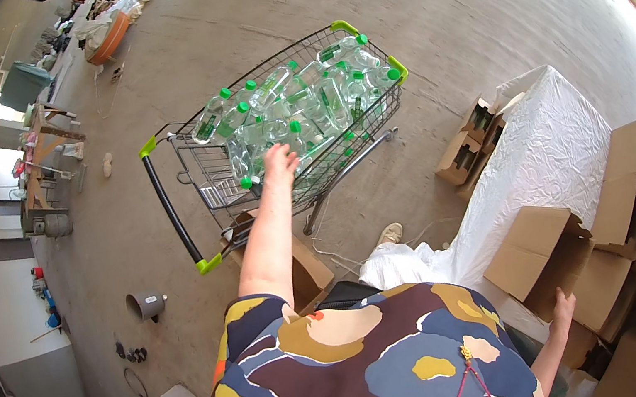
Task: The person places empty plastic bottles into cardboard boxes and folds the boxes closed by hand.
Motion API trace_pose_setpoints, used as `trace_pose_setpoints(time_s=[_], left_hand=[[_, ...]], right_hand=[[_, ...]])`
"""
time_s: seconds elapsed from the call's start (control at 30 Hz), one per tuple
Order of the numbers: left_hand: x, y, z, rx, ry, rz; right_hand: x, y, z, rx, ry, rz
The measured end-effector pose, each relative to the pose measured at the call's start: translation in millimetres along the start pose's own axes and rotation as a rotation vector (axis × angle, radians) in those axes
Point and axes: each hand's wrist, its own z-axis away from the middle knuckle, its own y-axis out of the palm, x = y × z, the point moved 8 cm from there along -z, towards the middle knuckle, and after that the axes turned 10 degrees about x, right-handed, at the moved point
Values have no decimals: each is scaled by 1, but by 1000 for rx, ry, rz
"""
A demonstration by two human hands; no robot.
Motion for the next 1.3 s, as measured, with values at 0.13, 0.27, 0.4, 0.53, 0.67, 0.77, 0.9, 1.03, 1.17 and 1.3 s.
trace_pose_setpoints(time_s=[0.13, 0.27, 0.4, 0.53, 0.67, 0.77, 0.9, 1.03, 1.17, 1.3], left_hand=[[-11, -47, -59, -91, -74, -15], [-7, -53, -95, -139, -151, 16], [8, -62, -140, -194, -202, 69], [19, -73, -172, -141, -281, 140], [22, -67, -198, -92, -278, 258], [14, -69, -210, -21, -268, 247], [10, -62, -195, 92, -360, 63], [-4, -39, -131, 35, -215, 193], [-18, 12, -75, 251, -66, 287], [-18, 114, 49, 551, -24, 23]], right_hand=[[-12, -5, -3, -60, 31, -12], [-8, -6, 0, -86, 21, 15], [-24, -14, 1, -123, 13, 19], [-1, -4, 4, -146, 67, 96], [-11, -12, 12, -173, 65, 128], [4, 2, 16, -195, -18, 98], [-3, 0, 16, -175, 27, 208], [-7, -8, 6, -224, 95, 333], [26, 6, 22, -297, 11, 270], [3, 3, 20, -299, 18, 217]])
